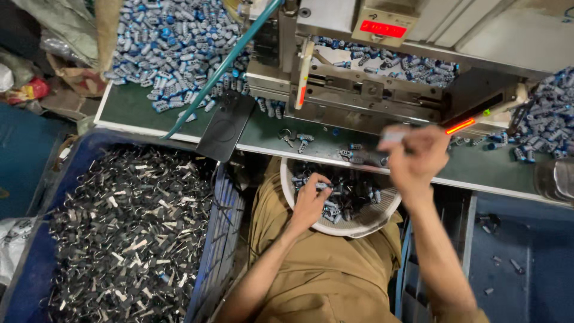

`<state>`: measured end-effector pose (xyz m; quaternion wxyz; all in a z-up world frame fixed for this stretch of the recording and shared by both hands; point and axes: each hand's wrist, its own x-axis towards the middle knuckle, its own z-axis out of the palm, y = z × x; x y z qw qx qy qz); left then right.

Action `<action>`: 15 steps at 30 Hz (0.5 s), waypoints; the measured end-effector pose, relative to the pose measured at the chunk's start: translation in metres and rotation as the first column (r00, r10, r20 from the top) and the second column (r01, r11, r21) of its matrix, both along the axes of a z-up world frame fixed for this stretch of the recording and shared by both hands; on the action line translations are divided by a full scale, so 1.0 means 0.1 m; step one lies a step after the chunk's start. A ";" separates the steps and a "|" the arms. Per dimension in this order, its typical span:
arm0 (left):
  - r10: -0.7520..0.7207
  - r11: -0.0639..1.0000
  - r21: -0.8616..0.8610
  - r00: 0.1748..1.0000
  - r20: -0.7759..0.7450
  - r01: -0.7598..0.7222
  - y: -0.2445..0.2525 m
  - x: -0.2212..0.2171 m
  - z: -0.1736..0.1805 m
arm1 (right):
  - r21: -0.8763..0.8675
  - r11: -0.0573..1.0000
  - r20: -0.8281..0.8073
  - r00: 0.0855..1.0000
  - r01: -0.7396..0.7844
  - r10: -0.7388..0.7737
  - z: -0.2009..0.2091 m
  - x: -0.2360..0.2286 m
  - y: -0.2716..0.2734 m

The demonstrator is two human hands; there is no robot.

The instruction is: The person sits on the floor and repeatedly picks small blue and silver components from a basket, inserts them into a machine slot, and retrieves the assembled keychains. The finished keychains are placed into a large blue bin beside them.

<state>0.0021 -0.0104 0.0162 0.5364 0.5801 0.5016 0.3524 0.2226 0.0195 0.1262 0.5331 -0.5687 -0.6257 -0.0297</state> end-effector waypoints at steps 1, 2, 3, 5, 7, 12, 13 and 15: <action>0.007 0.992 0.124 0.998 0.067 -0.016 0.00 0.00 0.01 | 0.025 0.993 -0.060 0.991 -0.117 0.118 0.08 0.05 0.17; -0.002 0.969 0.245 0.991 0.135 -0.032 0.00 0.00 0.01 | 0.055 0.972 -0.120 0.965 -0.230 0.235 0.15 0.09 0.33; -0.021 0.931 0.361 0.980 0.200 -0.054 0.00 0.01 0.00 | 0.040 0.967 -0.061 0.966 -0.250 0.252 0.21 0.11 0.49; -0.057 0.975 0.220 0.987 0.148 0.024 -0.04 0.01 -0.02 | 0.005 0.958 0.048 0.957 -0.288 0.287 0.29 0.08 0.72; -0.063 0.990 0.133 0.987 0.148 0.043 -0.02 0.00 -0.02 | -0.043 0.959 -0.028 0.960 -0.281 0.280 0.36 -0.01 0.87; 0.051 0.998 0.013 0.944 0.325 -0.058 -0.03 0.04 -0.02 | -0.074 0.965 -0.028 0.968 -0.250 0.249 0.33 -0.04 0.91; 0.029 0.999 0.023 0.959 0.283 -0.037 -0.04 0.04 -0.01 | -0.076 0.963 -0.015 0.966 -0.259 0.259 0.31 0.00 0.91; -0.019 0.999 0.050 0.981 0.194 0.010 0.00 0.01 0.02 | -0.072 0.972 0.146 0.962 -0.223 0.231 0.33 0.08 0.95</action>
